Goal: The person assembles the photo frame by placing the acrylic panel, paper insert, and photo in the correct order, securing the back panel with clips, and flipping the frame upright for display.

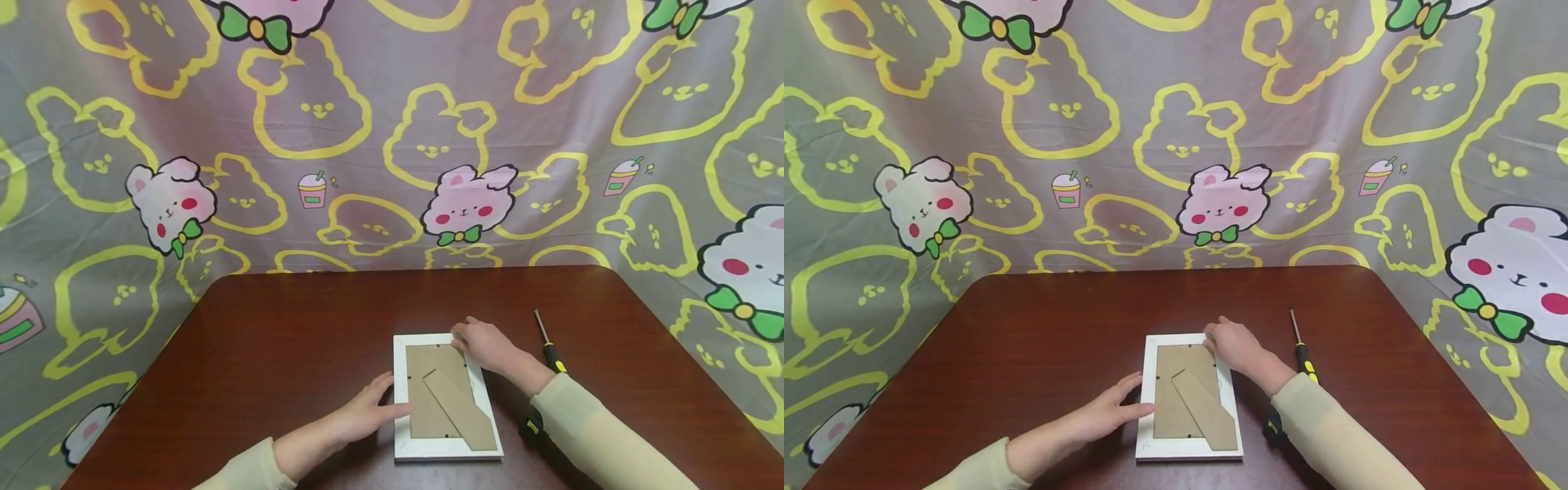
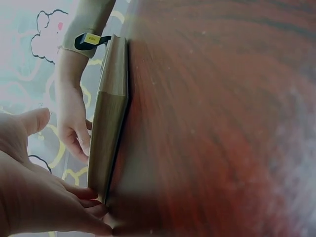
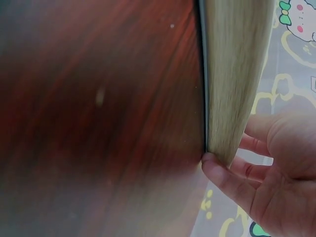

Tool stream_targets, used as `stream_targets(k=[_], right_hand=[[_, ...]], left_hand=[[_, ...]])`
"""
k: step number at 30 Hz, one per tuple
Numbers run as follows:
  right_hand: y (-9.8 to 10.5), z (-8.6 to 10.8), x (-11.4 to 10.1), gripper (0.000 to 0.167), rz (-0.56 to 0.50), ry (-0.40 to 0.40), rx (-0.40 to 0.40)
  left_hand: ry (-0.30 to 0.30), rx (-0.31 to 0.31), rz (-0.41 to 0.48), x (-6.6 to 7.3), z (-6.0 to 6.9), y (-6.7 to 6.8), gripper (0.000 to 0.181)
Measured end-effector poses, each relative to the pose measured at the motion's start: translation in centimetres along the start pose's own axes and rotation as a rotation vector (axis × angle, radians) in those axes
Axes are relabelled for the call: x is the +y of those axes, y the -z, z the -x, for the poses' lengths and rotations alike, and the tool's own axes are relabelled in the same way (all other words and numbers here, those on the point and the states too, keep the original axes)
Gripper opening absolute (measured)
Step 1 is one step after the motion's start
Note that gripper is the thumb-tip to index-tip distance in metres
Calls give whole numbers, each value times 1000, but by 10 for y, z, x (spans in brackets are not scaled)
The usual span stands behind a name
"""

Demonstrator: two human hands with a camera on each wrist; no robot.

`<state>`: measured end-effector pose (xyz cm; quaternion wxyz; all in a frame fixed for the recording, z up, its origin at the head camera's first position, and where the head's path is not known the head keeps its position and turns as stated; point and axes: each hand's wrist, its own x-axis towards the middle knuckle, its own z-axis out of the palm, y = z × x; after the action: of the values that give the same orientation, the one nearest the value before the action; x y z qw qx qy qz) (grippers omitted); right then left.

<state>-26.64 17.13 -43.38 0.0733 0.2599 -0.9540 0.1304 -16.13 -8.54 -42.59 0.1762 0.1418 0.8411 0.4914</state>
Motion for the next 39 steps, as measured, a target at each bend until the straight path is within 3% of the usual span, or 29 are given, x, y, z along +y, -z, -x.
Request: stream_targets(k=[8,14,17,23,31,39], right_hand=[[-2,1,3,19,-33,0,19],[-1,0,6,21,-87,-99,-16],[0,-2,7,22,-126,-147,-51],[4,-3,9,20,-167,-150,-76],[4,-1,7,22,-66,-127,-45],[6,-2,3,22,-53,-119,-48]], left_hand=[[27,35,130,3,0,-4,75],[-76,-23,405,4,-3,-5,79],[-74,-64,489,7,-4,-3,85],[-67,-81,437,12,-6,2,90],[-95,-57,390,12,-7,5,90],[-115,-40,365,14,-7,8,89]])
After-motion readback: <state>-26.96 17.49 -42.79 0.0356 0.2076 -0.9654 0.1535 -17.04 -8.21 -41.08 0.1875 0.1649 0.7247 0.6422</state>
